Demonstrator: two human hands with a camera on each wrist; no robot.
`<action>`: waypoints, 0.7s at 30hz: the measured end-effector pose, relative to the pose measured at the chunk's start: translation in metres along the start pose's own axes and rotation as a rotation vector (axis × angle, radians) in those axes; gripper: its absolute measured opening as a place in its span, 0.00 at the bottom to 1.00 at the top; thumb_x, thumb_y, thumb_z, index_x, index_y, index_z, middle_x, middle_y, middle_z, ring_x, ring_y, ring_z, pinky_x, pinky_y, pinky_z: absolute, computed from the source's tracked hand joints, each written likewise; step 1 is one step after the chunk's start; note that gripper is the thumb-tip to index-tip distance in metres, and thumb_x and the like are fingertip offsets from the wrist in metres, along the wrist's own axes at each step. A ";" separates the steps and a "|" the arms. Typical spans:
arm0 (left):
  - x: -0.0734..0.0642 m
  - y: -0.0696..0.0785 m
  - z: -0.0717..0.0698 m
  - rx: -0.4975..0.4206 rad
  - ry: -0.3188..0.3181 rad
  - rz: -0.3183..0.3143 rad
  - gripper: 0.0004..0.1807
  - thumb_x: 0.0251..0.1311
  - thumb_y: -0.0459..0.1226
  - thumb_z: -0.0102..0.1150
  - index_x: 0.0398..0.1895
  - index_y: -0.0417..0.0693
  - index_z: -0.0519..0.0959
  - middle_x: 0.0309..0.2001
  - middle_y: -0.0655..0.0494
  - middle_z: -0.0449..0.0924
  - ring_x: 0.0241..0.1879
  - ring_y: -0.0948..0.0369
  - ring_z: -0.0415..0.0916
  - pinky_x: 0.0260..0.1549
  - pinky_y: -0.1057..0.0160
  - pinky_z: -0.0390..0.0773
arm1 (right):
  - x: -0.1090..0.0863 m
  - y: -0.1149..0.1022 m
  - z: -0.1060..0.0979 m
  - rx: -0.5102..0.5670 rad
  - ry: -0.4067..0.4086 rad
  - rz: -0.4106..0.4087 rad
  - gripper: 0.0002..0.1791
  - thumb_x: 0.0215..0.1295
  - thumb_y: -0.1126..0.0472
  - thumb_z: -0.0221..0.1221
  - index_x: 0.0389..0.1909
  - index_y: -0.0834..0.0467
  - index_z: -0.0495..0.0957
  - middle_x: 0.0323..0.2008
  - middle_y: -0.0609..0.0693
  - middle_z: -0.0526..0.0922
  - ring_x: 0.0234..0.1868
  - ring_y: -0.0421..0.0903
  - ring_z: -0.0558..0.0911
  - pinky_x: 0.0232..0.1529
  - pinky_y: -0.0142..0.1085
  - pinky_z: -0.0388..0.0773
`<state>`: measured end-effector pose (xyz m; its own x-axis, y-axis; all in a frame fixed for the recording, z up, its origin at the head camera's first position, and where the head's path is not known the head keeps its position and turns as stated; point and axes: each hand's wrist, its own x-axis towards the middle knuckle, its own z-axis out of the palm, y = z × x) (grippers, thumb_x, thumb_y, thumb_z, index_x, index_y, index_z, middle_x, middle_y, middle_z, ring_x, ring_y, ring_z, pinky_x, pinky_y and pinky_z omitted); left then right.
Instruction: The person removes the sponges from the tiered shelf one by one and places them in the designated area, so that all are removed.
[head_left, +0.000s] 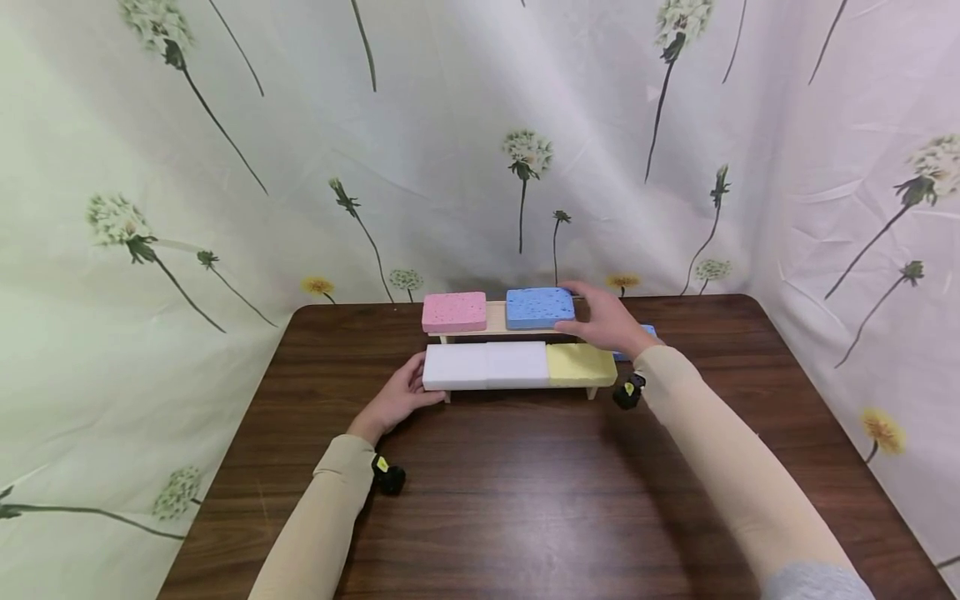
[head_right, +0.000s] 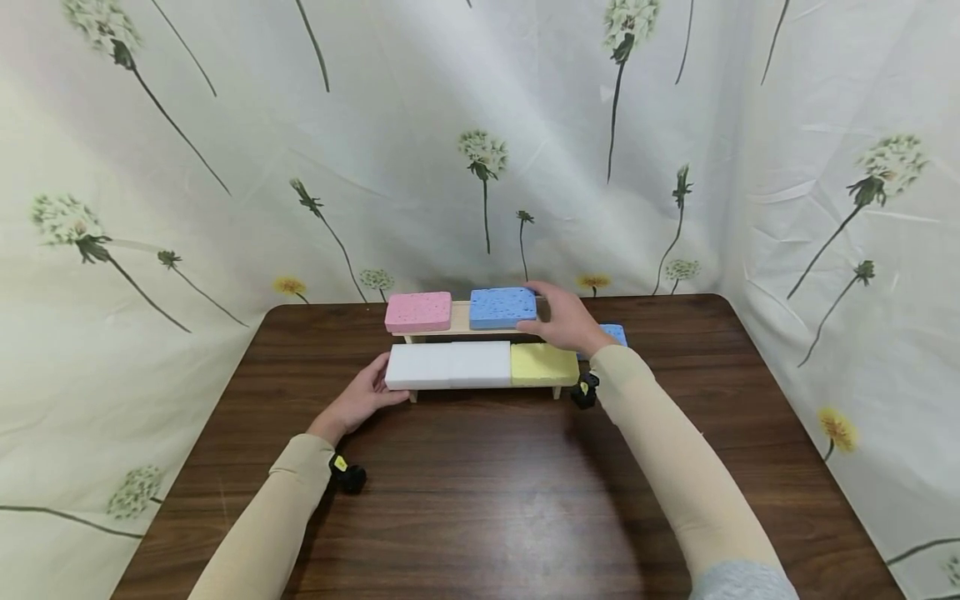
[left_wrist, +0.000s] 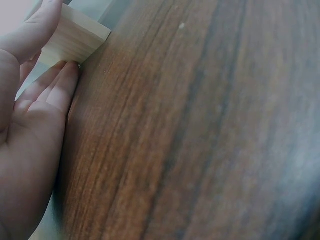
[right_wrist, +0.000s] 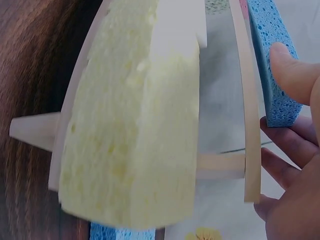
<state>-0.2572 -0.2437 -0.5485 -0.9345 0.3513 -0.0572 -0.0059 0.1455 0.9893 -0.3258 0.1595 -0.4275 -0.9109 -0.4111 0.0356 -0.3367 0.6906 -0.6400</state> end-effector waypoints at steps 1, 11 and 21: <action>0.000 0.000 0.000 0.001 0.001 0.000 0.50 0.63 0.27 0.72 0.82 0.39 0.53 0.77 0.36 0.61 0.77 0.44 0.62 0.66 0.69 0.73 | -0.001 0.001 -0.001 0.004 0.002 0.001 0.44 0.70 0.47 0.70 0.80 0.57 0.62 0.79 0.58 0.64 0.79 0.60 0.63 0.77 0.60 0.62; -0.001 0.000 0.001 -0.005 0.008 0.005 0.49 0.62 0.25 0.72 0.81 0.38 0.54 0.76 0.35 0.64 0.75 0.43 0.64 0.64 0.71 0.75 | -0.007 0.014 -0.012 0.004 0.032 0.002 0.43 0.71 0.52 0.69 0.80 0.60 0.61 0.77 0.62 0.66 0.78 0.62 0.64 0.76 0.61 0.62; 0.000 -0.001 0.001 0.003 0.008 0.014 0.49 0.62 0.26 0.72 0.81 0.38 0.54 0.76 0.35 0.63 0.75 0.43 0.64 0.63 0.72 0.74 | -0.017 0.031 -0.020 0.018 0.067 0.002 0.42 0.71 0.55 0.69 0.80 0.60 0.62 0.77 0.61 0.66 0.78 0.62 0.64 0.76 0.62 0.62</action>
<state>-0.2568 -0.2425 -0.5498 -0.9373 0.3459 -0.0425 0.0082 0.1439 0.9896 -0.3254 0.1998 -0.4324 -0.9257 -0.3685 0.0852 -0.3311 0.6807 -0.6535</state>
